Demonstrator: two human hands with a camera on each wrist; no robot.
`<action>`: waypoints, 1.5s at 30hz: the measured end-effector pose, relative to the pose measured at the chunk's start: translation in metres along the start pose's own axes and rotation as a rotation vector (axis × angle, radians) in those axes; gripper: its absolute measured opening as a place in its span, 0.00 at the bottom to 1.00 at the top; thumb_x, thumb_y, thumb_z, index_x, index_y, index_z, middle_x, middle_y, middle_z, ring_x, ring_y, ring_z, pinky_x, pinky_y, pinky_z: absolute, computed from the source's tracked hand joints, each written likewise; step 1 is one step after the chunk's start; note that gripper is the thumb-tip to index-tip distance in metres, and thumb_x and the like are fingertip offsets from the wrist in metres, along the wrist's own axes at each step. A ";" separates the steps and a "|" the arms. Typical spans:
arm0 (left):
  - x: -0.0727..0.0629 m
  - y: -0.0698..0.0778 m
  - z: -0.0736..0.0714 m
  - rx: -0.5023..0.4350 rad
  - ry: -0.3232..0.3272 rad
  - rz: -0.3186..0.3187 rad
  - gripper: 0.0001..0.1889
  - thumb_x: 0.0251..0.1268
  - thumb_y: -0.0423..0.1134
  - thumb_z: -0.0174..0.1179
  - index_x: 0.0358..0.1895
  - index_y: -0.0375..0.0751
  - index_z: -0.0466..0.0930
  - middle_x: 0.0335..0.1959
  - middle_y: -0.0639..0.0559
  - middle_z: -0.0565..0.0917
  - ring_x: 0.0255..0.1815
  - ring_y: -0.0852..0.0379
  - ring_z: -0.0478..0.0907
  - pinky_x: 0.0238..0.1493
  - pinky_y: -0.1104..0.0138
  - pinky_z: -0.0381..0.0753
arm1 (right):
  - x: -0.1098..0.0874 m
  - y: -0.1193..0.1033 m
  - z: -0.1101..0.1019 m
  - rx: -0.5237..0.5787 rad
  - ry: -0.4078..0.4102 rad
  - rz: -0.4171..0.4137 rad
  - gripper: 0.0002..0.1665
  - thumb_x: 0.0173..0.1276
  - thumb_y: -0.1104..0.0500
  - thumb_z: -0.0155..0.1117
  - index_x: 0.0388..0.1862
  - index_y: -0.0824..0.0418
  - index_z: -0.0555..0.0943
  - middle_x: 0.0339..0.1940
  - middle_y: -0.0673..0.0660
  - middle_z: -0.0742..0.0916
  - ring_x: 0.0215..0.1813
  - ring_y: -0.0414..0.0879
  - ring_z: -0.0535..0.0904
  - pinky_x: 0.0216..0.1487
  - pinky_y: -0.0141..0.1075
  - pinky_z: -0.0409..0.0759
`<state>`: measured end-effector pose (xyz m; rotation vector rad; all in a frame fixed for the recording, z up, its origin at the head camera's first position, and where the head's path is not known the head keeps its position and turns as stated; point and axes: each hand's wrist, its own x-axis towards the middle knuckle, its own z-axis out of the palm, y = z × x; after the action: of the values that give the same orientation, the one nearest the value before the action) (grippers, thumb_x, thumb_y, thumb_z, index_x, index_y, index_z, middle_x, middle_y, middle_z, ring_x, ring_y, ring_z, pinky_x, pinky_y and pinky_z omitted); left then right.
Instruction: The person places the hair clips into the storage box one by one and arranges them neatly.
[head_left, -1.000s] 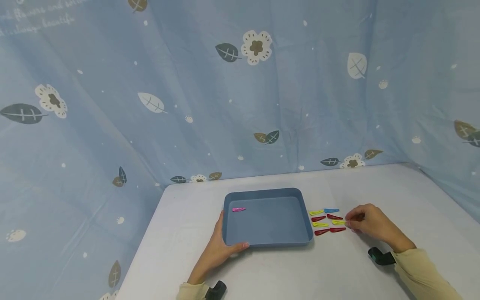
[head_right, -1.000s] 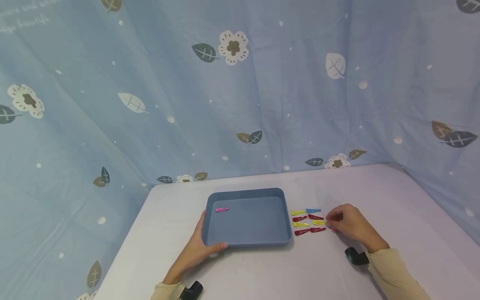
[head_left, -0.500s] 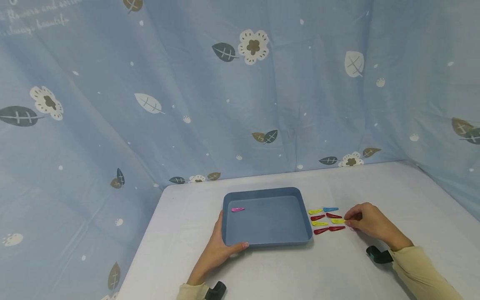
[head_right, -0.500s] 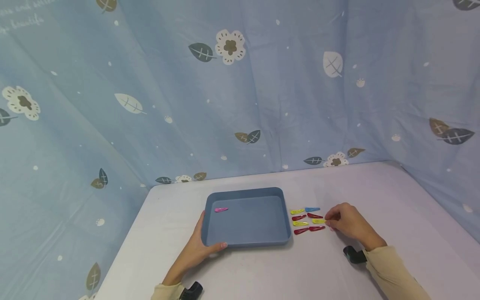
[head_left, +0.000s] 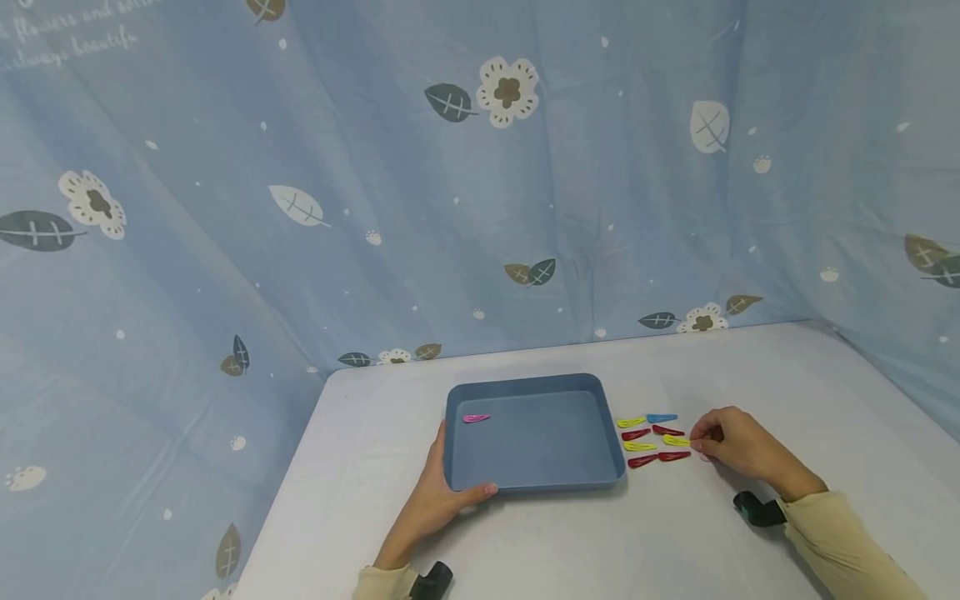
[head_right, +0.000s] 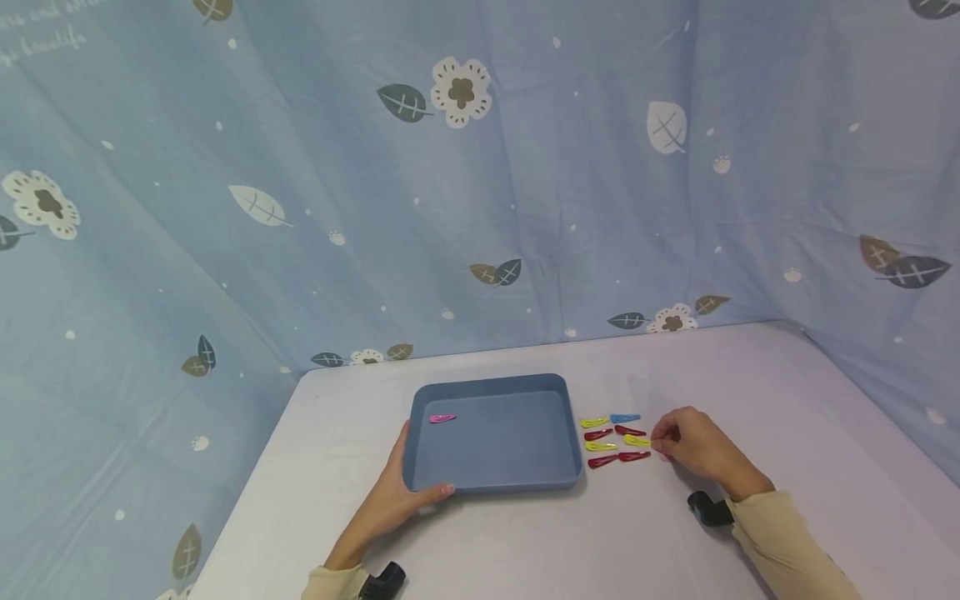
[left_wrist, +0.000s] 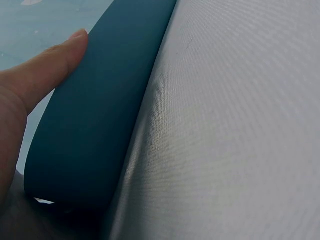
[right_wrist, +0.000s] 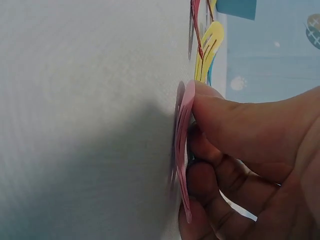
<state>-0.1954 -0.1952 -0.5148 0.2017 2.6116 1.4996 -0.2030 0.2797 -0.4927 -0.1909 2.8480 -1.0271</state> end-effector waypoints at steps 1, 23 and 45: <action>0.000 0.000 0.000 0.001 0.000 -0.001 0.72 0.47 0.55 0.81 0.86 0.46 0.33 0.87 0.41 0.43 0.87 0.35 0.44 0.81 0.34 0.50 | 0.000 0.000 0.000 0.002 -0.004 0.002 0.02 0.67 0.70 0.68 0.38 0.68 0.85 0.30 0.53 0.84 0.31 0.43 0.75 0.28 0.29 0.75; 0.001 -0.003 -0.001 -0.015 -0.008 0.035 0.72 0.47 0.55 0.81 0.86 0.46 0.33 0.87 0.40 0.43 0.86 0.35 0.45 0.80 0.34 0.50 | -0.002 -0.004 0.002 0.033 -0.056 0.034 0.05 0.76 0.65 0.58 0.40 0.67 0.78 0.26 0.52 0.79 0.30 0.43 0.73 0.28 0.31 0.70; 0.002 -0.002 -0.002 -0.012 -0.010 0.046 0.72 0.47 0.55 0.81 0.86 0.47 0.33 0.87 0.41 0.43 0.87 0.36 0.44 0.81 0.35 0.50 | 0.004 -0.010 -0.012 0.109 -0.103 0.056 0.17 0.81 0.59 0.53 0.48 0.75 0.79 0.35 0.57 0.82 0.30 0.45 0.75 0.30 0.32 0.74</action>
<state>-0.1982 -0.1973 -0.5162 0.2700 2.6069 1.5239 -0.2075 0.2793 -0.4777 -0.1488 2.6820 -1.1228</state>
